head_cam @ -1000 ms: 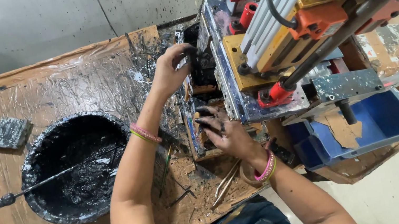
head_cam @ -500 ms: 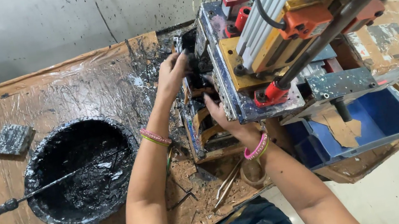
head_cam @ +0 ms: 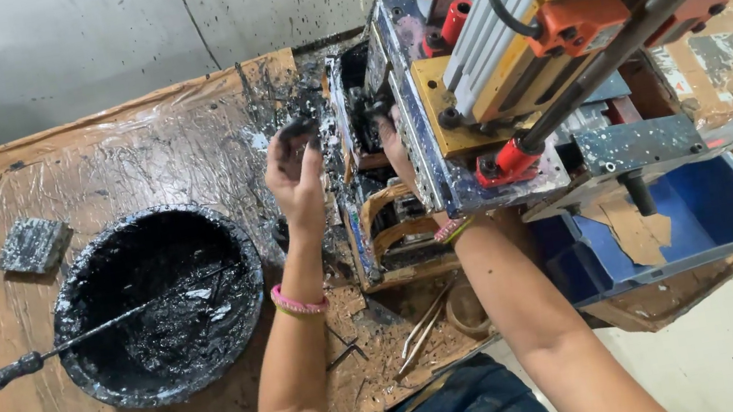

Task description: The person operates a manual press machine to process small black objects. They use a purple cloth to wipe their hands and the machine, and a metal rod to stir a black substance in a bowl. The processed objects are placed into a blue tray.

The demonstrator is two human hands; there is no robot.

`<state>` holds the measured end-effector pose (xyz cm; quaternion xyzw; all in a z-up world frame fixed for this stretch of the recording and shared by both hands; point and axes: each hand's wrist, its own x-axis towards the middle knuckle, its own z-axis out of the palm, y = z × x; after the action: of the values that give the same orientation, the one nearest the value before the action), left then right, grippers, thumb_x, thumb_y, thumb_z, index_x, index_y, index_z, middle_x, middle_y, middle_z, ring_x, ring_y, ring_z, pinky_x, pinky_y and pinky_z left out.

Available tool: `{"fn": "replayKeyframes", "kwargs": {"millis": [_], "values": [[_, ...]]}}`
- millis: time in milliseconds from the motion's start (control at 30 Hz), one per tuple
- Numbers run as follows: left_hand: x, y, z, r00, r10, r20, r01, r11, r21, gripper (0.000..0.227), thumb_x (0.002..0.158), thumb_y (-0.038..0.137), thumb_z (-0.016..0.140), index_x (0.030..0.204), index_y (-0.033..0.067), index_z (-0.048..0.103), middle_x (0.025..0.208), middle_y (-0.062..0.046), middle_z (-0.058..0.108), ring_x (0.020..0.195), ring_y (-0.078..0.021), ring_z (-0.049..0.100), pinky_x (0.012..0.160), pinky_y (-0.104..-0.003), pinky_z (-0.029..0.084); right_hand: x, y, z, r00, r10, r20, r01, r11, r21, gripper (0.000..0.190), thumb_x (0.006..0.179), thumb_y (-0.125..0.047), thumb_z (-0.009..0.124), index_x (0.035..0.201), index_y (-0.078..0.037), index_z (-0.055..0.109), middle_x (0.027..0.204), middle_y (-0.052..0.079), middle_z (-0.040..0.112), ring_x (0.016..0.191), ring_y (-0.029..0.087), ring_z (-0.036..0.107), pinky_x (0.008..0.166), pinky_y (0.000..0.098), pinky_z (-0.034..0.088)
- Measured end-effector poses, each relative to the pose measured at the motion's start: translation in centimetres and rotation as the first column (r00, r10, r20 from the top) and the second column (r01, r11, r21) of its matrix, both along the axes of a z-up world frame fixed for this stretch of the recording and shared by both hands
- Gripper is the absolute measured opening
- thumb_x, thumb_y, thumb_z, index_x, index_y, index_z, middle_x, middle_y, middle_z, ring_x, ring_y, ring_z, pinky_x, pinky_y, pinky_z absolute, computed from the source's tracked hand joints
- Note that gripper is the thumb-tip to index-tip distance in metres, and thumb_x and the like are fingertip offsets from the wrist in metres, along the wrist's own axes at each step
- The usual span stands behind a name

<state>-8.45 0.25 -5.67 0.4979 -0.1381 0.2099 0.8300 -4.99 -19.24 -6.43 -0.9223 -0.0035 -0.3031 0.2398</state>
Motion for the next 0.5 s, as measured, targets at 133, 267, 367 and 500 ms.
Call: {"fn": "replayKeyframes", "kwargs": {"millis": [133,267,367,500], "values": [[-3.9,0.4,-1.2,0.987,0.15,-0.061,-0.155,0.984,-0.084,0.022,0.1,0.001,0.062,0.122,0.0023,0.064,0.1,-0.003,0.065,0.082,-0.0082,0.057,0.07,-0.02,0.047,-2.5,0.4,4.2,0.929,0.15,0.339,-0.045,0.953,-0.3,0.054,0.094,-0.037,0.074,0.131,0.002,0.063,0.132,0.022,0.061,0.122,0.04,0.057,0.105,0.0502,0.045],[-6.7,0.9,-4.4,0.971,0.227,-0.078,-0.237,0.959,-0.158,0.021,0.099,-0.001,0.062,0.12,0.0015,0.064,0.101,-0.005,0.066,0.081,-0.0074,0.057,0.072,-0.019,0.046,1.6,0.5,-0.1,0.991,0.072,-0.114,-0.09,0.982,-0.165,0.032,0.107,-0.035,0.068,0.116,-0.005,0.063,0.131,0.01,0.061,0.128,0.031,0.057,0.113,0.042,0.045],[-7.9,1.4,-3.3,0.968,0.241,-0.069,-0.25,0.949,-0.193,0.021,0.098,-0.003,0.061,0.119,0.0,0.064,0.102,-0.007,0.067,0.084,-0.0106,0.06,0.077,-0.024,0.05,5.4,-0.4,-5.5,0.987,0.159,-0.031,-0.157,0.986,0.053,0.044,0.103,-0.033,0.062,0.115,0.008,0.056,0.117,0.018,0.061,0.109,0.037,0.056,0.106,0.0401,0.048],[-9.6,2.2,-2.8,0.959,0.264,-0.099,-0.282,0.914,-0.293,0.025,0.095,-0.004,0.059,0.119,0.0003,0.061,0.11,-0.008,0.068,0.097,-0.0152,0.067,0.089,-0.03,0.059,5.6,1.2,-5.4,0.916,-0.104,0.388,0.361,-0.214,-0.908,0.046,0.103,-0.037,0.046,0.127,0.0,0.059,0.12,0.016,0.067,0.107,0.033,0.064,0.099,0.0447,0.046]]}}
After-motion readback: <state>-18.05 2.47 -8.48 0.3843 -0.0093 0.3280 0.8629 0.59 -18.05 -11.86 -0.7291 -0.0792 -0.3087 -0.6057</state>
